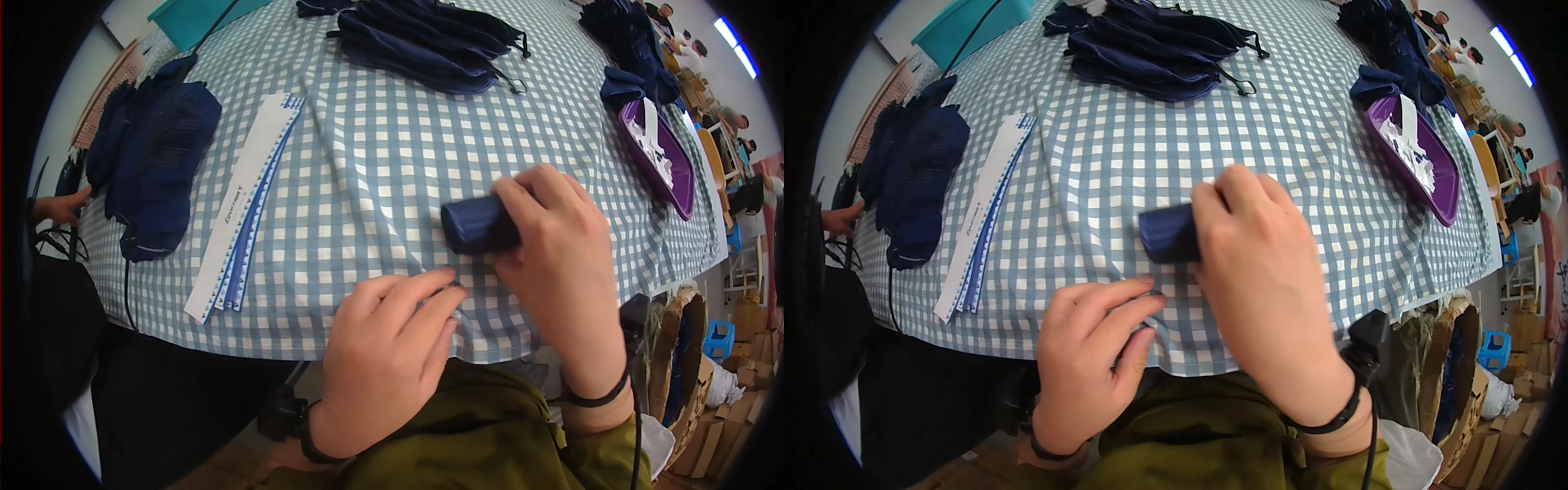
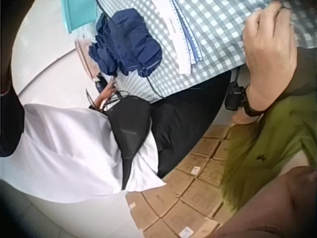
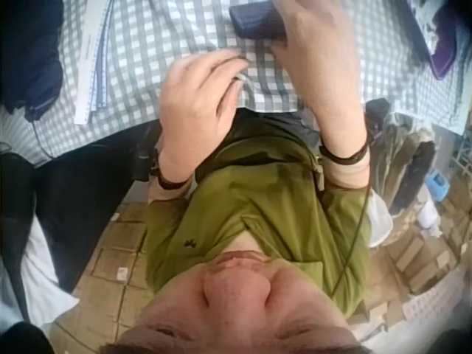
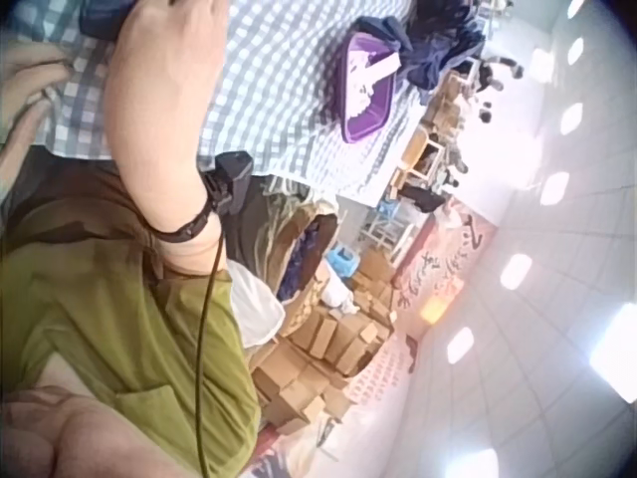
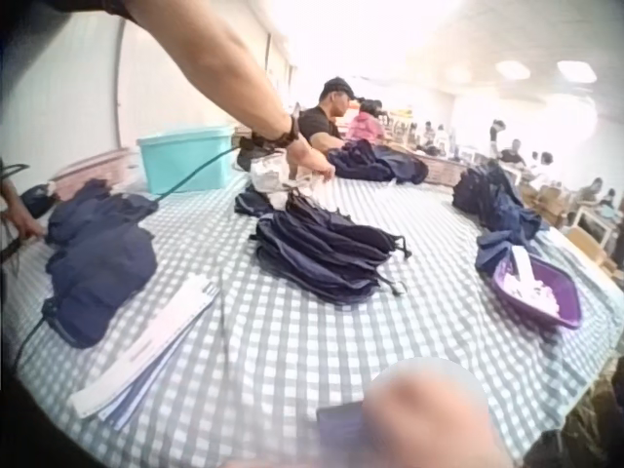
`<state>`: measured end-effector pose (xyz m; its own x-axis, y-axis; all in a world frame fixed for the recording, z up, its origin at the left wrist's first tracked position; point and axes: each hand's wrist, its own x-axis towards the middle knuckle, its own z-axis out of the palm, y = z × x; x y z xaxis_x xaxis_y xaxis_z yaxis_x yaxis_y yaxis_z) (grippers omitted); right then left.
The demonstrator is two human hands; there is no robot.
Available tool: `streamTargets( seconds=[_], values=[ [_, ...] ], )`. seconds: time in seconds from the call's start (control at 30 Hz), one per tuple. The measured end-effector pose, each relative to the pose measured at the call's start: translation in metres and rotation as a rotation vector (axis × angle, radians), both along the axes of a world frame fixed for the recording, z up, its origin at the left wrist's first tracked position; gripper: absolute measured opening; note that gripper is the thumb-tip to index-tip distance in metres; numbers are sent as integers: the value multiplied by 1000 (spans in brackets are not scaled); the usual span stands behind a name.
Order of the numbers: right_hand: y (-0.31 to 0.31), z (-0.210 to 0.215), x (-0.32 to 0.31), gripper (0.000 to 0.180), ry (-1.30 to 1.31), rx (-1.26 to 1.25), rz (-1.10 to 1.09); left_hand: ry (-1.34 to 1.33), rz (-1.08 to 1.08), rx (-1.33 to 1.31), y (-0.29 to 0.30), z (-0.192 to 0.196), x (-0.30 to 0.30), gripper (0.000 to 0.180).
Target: Rolling and labeling blue shoe components at a production table.
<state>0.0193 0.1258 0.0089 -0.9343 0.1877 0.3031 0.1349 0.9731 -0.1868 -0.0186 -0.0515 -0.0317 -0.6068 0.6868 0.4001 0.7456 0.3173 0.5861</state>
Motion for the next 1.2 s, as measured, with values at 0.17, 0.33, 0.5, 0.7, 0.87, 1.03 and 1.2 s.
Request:
streamTargets(
  seconds=[0.17,0.33,0.5,0.7,0.87,1.03,1.2],
  values=[
    [23,8,28,44,55,-222,29,-42,9,48,0,1,2,26],
    [33,1,44,47,103,-514,67,-28,44,49,-4,3,3,24],
    [24,-8,54,53,218,-1146,-6,-30,49,44,-2,3,6,25],
    [29,-9,62,67,245,-1764,101,-59,85,250,-8,-2,12,25],
    [30,-12,74,74,104,-2191,237,-306,141,721,-16,-7,31,8],
    [-2,-12,86,53,212,-2342,252,-565,53,663,-14,6,63,27],
    [-43,-19,97,46,433,-2193,216,-529,-128,661,8,5,85,80]
  ],
)
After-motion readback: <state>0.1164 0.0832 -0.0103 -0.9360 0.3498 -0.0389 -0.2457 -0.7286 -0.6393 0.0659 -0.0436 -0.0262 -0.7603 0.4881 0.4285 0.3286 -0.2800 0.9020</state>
